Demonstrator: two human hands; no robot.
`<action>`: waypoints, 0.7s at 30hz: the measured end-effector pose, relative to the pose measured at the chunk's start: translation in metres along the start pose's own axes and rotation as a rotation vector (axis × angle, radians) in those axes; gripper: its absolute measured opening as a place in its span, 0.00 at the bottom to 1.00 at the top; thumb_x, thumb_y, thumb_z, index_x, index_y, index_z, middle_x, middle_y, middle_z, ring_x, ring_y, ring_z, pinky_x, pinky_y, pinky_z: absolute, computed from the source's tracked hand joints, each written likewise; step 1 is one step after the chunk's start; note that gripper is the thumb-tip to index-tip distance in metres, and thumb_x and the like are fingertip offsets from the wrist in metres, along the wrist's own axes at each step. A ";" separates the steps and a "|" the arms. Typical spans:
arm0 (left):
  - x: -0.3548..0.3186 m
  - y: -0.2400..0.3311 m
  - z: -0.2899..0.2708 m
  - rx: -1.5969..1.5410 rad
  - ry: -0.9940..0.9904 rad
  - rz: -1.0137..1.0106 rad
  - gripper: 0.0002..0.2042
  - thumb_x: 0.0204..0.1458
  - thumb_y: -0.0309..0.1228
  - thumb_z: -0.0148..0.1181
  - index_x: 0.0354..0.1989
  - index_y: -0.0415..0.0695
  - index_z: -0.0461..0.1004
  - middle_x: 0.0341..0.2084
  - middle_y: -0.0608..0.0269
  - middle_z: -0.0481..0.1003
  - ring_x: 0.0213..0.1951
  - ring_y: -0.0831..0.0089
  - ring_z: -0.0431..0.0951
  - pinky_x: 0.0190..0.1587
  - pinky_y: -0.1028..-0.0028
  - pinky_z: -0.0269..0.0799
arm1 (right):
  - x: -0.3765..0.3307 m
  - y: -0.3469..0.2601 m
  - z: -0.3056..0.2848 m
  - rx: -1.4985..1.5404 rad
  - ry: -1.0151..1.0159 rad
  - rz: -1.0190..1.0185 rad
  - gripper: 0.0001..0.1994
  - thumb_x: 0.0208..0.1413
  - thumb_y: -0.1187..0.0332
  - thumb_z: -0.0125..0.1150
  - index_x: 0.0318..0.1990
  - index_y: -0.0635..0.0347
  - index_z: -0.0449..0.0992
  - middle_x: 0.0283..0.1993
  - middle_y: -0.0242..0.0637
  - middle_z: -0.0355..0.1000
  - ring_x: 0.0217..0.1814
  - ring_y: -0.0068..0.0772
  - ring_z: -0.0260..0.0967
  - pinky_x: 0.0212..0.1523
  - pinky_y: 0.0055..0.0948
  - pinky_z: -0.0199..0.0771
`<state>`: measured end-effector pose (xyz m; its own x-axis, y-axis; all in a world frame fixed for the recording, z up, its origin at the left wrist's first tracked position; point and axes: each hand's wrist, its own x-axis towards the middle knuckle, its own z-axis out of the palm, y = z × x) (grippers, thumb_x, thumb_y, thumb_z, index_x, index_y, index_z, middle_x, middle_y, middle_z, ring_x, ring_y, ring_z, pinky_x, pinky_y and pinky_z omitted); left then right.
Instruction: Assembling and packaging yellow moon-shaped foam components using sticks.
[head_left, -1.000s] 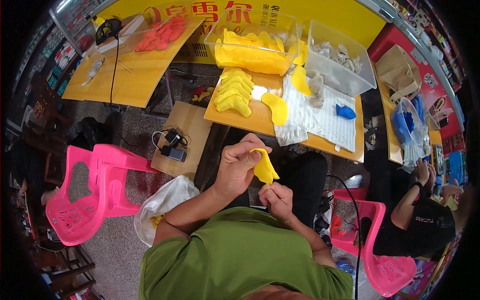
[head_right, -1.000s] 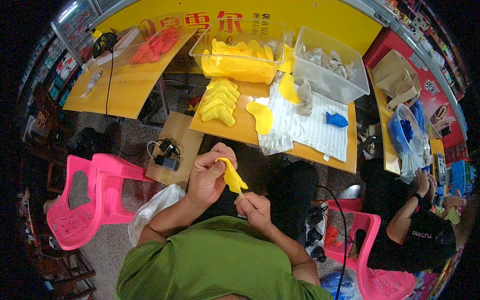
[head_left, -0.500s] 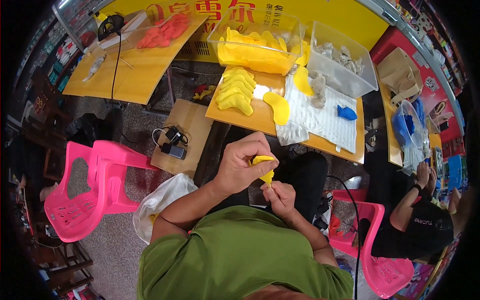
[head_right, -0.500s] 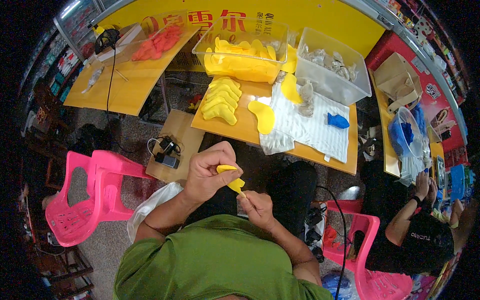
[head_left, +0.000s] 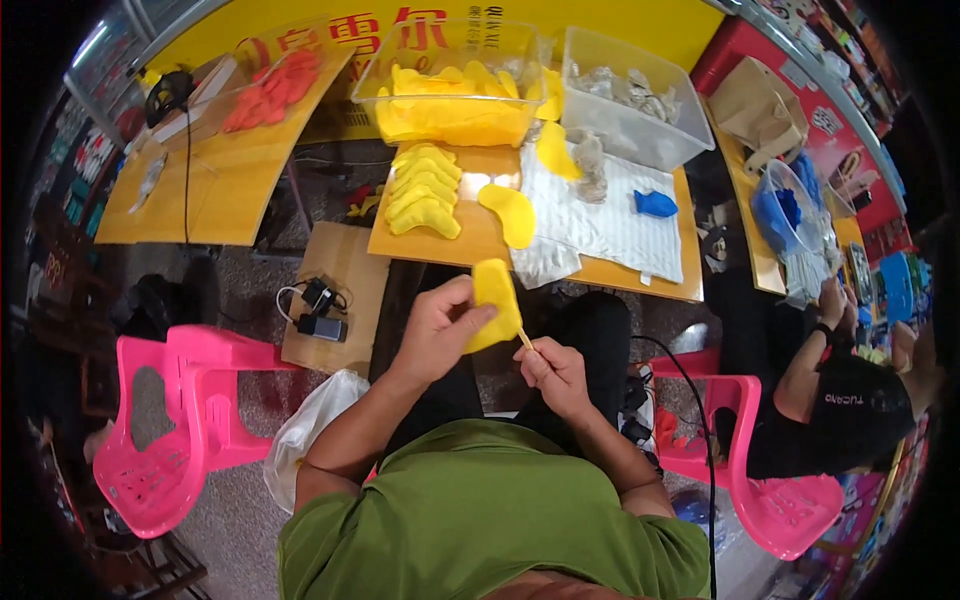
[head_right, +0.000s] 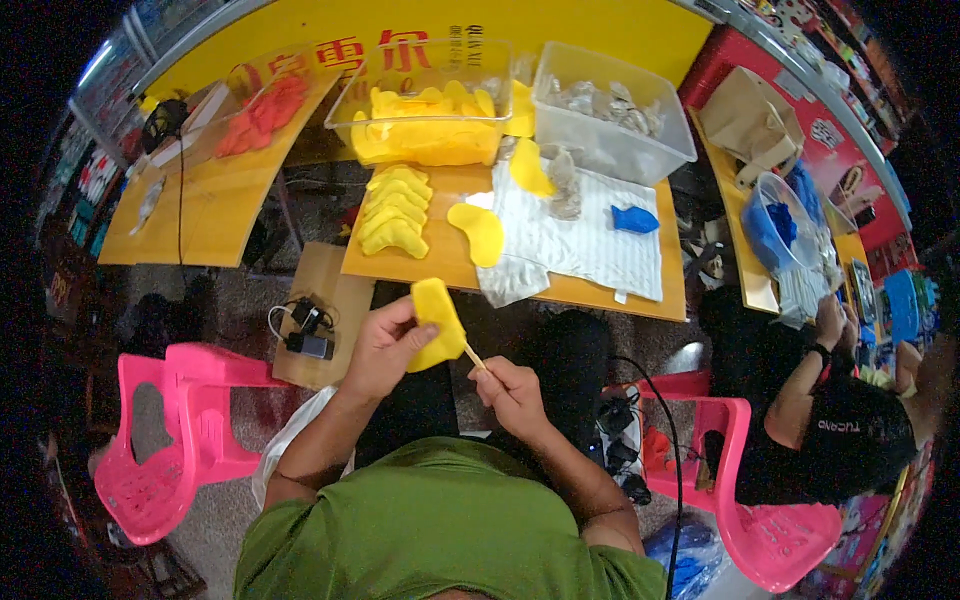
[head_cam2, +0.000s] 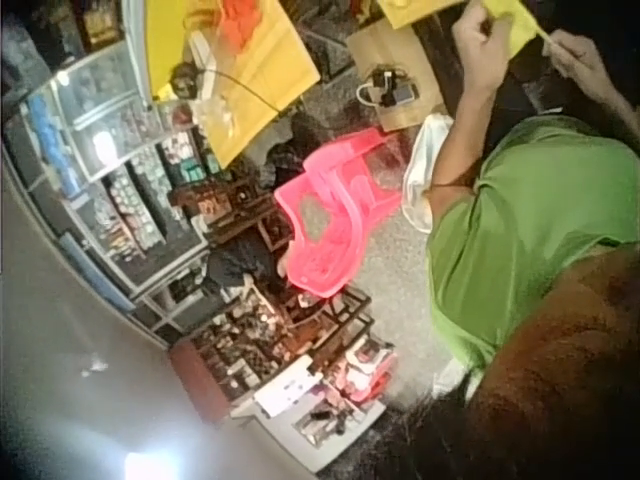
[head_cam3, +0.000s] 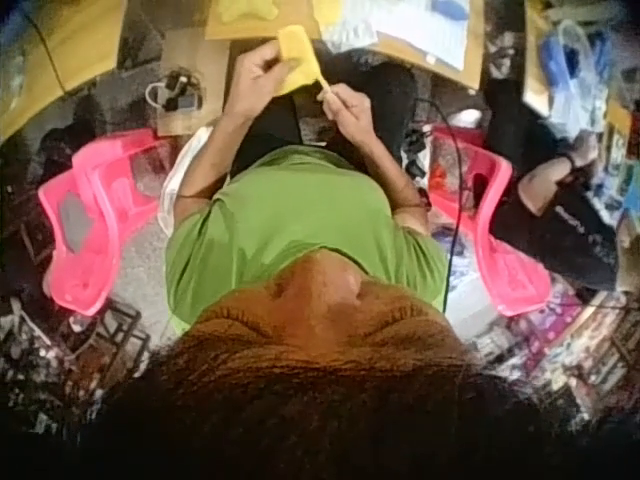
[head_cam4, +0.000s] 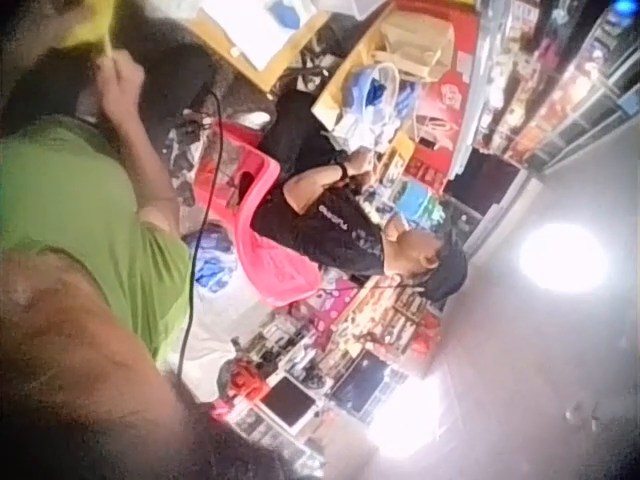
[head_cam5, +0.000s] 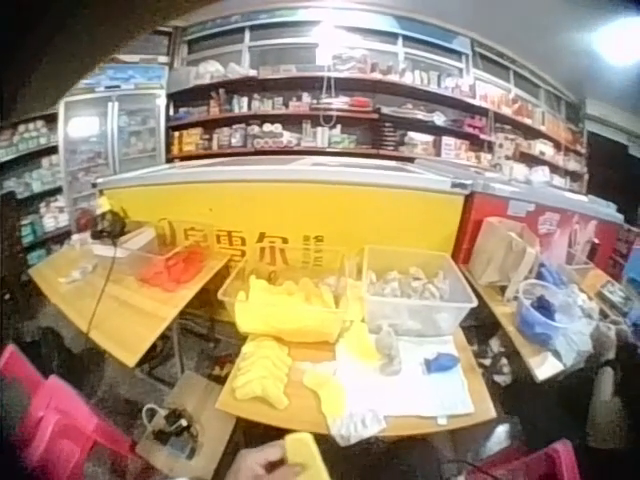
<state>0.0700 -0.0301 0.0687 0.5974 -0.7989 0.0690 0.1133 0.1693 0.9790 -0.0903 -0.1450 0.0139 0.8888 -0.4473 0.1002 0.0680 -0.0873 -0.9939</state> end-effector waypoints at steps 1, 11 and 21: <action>0.005 0.000 0.001 -0.028 0.057 0.020 0.06 0.54 0.24 0.56 0.36 0.34 0.73 0.30 0.70 0.72 0.32 0.85 0.70 0.36 0.83 0.67 | 0.002 0.002 -0.007 -0.025 -0.015 0.033 0.07 0.59 0.71 0.50 0.33 0.65 0.73 0.18 0.27 0.63 0.18 0.15 0.58 0.19 0.19 0.59; 0.090 -0.046 -0.009 -0.592 0.233 -0.221 0.09 0.55 0.25 0.53 0.43 0.37 0.72 0.36 0.64 0.75 0.38 0.76 0.76 0.42 0.77 0.72 | 0.070 0.014 -0.100 -1.033 0.359 -0.165 0.09 0.53 0.70 0.56 0.41 0.58 0.73 0.30 0.43 0.69 0.29 0.46 0.68 0.29 0.40 0.67; 0.130 -0.053 -0.008 -0.628 0.259 -0.257 0.10 0.54 0.24 0.52 0.45 0.38 0.70 0.38 0.62 0.75 0.39 0.73 0.76 0.41 0.75 0.72 | 0.160 0.038 -0.140 -1.291 0.525 -0.364 0.12 0.43 0.72 0.58 0.39 0.55 0.75 0.35 0.37 0.67 0.42 0.42 0.63 0.37 0.37 0.64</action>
<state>0.1483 -0.1381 0.0243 0.6508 -0.7087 -0.2725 0.6634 0.3562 0.6580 -0.0086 -0.3446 -0.0015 0.6260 -0.4703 0.6221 -0.4524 -0.8688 -0.2015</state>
